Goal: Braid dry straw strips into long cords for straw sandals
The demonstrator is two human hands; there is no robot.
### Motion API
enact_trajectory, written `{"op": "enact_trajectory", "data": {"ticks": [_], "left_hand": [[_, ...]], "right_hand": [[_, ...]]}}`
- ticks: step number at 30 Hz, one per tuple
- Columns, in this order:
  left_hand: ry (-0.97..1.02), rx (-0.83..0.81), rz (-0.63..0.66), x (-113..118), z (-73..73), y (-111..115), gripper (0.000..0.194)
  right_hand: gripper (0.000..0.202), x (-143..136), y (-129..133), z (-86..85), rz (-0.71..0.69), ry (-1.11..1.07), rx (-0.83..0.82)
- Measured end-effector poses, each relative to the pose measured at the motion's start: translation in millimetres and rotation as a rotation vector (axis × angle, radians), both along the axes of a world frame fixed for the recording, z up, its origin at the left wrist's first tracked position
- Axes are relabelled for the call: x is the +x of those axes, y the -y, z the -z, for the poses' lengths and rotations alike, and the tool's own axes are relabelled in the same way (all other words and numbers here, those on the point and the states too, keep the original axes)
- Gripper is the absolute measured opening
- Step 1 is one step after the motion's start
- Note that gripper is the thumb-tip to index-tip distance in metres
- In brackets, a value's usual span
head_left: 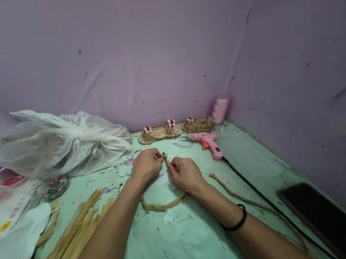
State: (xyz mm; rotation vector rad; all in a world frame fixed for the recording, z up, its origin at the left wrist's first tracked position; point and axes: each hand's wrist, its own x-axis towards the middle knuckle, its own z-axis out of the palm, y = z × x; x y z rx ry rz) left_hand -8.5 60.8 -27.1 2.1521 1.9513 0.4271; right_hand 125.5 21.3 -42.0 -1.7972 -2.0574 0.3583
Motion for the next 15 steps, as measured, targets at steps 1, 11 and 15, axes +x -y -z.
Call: {"op": "enact_trajectory", "data": {"ticks": [1,11,15], "left_hand": [[-0.03,-0.028,0.0,-2.9,-3.4,1.9,0.022],[-0.332,-0.078,0.225,7.8,-25.0,25.2,0.02],[-0.366,-0.127,0.214,5.3,-26.9,24.9,0.018]], "right_hand": [[0.024,0.6,-0.3,-0.6,-0.002,-0.011,-0.012],[0.024,1.5,1.7,-4.9,-0.032,-0.001,-0.029],[0.024,3.2,-0.5,-3.7,-0.006,-0.089,-0.05]]}}
